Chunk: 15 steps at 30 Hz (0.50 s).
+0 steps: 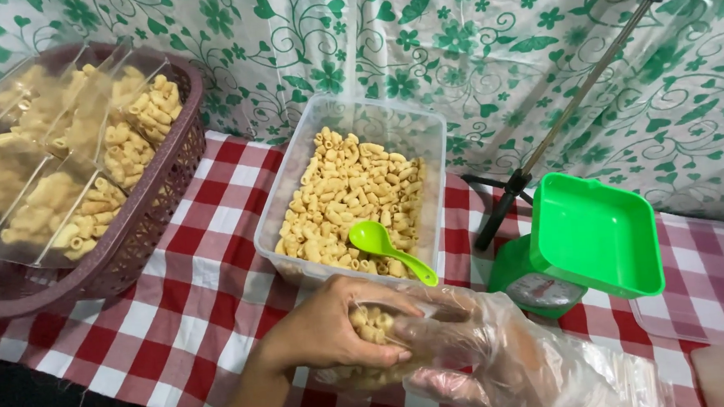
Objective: Packing macaroni snacks from a large storage bin into individual plastic bags using a scoop and a scale.
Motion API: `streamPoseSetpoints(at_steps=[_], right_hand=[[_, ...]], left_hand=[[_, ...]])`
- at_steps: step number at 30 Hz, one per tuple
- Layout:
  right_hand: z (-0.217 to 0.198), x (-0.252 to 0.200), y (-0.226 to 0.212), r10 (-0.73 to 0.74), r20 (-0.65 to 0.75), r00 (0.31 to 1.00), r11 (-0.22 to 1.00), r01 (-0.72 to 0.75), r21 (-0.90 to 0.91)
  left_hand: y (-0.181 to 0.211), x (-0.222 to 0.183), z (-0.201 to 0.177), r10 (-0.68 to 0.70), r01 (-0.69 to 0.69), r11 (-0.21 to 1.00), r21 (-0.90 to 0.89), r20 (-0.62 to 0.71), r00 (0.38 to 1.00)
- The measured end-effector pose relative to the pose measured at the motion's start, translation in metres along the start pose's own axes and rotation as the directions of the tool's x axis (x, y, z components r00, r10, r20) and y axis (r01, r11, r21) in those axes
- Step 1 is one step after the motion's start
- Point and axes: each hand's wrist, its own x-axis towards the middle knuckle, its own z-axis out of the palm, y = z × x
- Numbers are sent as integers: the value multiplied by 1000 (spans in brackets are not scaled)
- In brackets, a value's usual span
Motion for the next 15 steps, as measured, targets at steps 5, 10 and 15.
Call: streamPoseSetpoints(at_steps=[5, 10, 15], right_hand=[[2, -7, 11, -21, 39, 999, 999, 22, -26], [3, -10, 17, -38, 66, 997, 998, 41, -49], [7, -10, 14, -9, 76, 997, 986, 21, -163]], left_hand=[[-14, 1, 2, -80, 80, 997, 19, 28, 996], [-5, 5, 0, -142, 142, 990, -12, 36, 989], [-8, 9, 4, -255, 252, 966, 51, 66, 965]])
